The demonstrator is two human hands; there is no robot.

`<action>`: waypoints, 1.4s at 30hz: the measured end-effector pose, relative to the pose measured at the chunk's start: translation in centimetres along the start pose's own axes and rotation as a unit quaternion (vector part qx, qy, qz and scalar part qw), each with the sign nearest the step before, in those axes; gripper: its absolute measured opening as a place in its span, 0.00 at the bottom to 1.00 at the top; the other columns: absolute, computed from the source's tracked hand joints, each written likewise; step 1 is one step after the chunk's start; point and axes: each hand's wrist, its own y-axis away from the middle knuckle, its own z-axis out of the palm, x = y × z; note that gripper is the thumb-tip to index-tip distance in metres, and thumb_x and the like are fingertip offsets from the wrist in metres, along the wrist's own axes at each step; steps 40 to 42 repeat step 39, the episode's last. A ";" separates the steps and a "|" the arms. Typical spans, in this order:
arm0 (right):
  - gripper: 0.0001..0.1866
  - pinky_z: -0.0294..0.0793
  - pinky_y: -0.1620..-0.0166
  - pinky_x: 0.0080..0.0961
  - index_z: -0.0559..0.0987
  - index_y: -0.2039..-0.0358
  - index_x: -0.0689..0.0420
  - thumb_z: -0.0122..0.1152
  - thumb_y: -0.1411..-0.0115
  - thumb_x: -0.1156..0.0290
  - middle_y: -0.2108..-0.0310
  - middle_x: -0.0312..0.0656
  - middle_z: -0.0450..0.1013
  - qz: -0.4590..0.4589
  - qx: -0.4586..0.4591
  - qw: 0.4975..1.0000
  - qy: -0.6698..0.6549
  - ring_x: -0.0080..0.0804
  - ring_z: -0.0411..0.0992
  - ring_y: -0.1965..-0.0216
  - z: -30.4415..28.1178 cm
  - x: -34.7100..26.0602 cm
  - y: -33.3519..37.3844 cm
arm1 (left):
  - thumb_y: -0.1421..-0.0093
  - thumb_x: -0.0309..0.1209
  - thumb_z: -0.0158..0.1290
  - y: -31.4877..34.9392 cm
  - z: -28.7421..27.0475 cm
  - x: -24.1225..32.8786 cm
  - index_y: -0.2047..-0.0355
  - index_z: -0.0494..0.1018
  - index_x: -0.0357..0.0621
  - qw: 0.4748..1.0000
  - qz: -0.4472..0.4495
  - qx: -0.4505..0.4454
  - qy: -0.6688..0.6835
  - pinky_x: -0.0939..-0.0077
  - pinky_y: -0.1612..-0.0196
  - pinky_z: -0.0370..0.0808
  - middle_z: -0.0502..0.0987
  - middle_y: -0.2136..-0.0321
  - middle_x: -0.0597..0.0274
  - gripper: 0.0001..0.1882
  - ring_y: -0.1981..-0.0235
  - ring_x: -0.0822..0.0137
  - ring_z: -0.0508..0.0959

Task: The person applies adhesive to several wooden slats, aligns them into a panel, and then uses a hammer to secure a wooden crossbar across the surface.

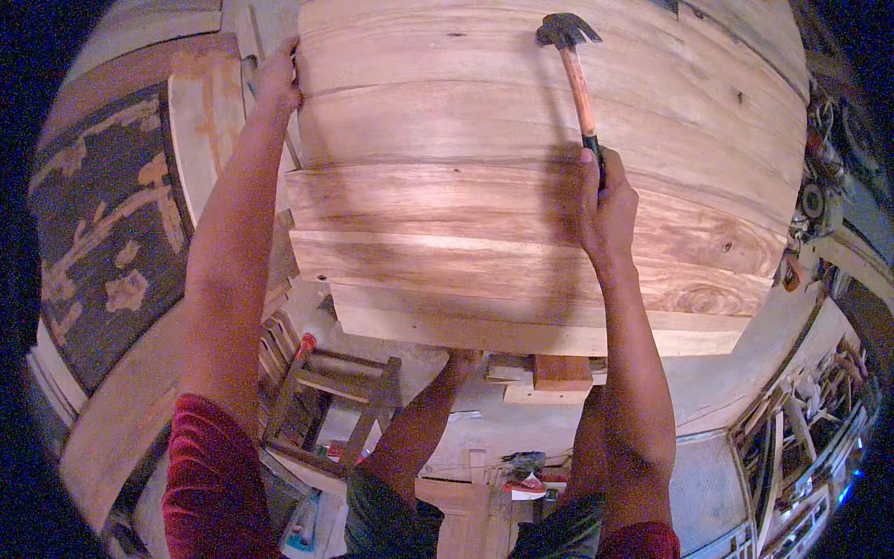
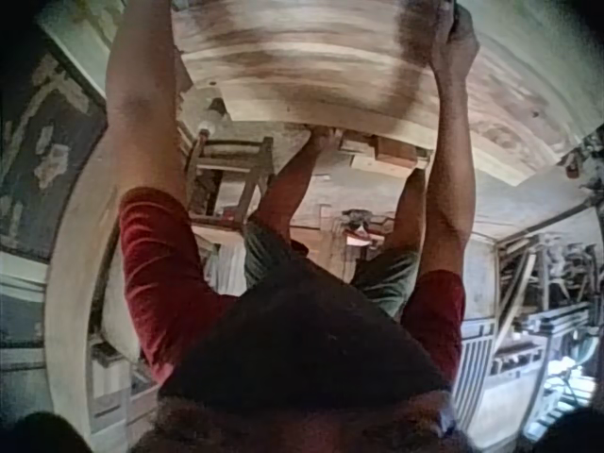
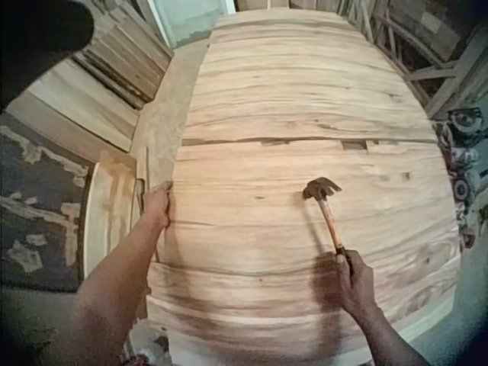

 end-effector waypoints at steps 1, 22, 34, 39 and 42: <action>0.20 0.65 0.72 0.28 0.78 0.55 0.60 0.50 0.26 0.55 0.79 0.37 0.66 -0.012 0.011 1.000 0.012 0.25 0.64 0.77 -0.4 0.4 0.0 | 0.39 0.32 0.61 1.5 1.0 0.0 0.54 0.79 0.33 0.999 -0.023 0.028 -0.015 0.64 0.56 0.78 0.82 0.56 0.53 0.17 0.58 0.62 0.80; 0.14 0.72 0.68 0.55 0.74 0.52 0.56 0.51 0.28 0.59 0.74 0.59 0.76 -0.096 -0.053 0.992 0.065 0.64 0.76 0.70 2.2 -8.2 -1.9 | 0.30 0.30 0.53 3.6 -1.2 1.0 0.44 0.75 0.36 0.991 0.044 -0.126 0.014 0.68 0.49 0.80 0.80 0.49 0.54 0.16 0.52 0.64 0.80; 0.17 0.70 0.71 0.47 0.75 0.52 0.59 0.50 0.26 0.58 0.79 0.57 0.73 -0.088 -0.068 0.988 0.103 0.56 0.76 0.76 4.0 -7.9 -1.4 | 0.32 0.28 0.53 0.7 -0.8 -1.5 0.44 0.76 0.37 0.980 0.107 -0.163 -0.030 0.72 0.58 0.79 0.82 0.54 0.55 0.17 0.59 0.66 0.81; 0.16 0.75 0.67 0.53 0.72 0.51 0.56 0.53 0.28 0.56 0.72 0.58 0.78 -0.090 -0.008 0.996 0.015 0.61 0.78 0.69 1.9 -7.1 -0.3 | 0.28 0.31 0.43 -3.3 -1.9 -2.0 0.31 0.63 0.48 0.972 0.031 -0.211 -0.099 0.53 0.30 0.60 0.64 0.32 0.54 0.25 0.32 0.58 0.65; 0.16 0.75 0.67 0.53 0.72 0.51 0.56 0.53 0.28 0.56 0.72 0.58 0.78 -0.090 -0.008 0.996 0.015 0.61 0.78 0.69 1.9 -7.1 -0.3 | 0.28 0.31 0.43 -3.3 -1.9 -2.0 0.31 0.63 0.48 0.972 0.031 -0.211 -0.099 0.53 0.30 0.60 0.64 0.32 0.54 0.25 0.32 0.58 0.65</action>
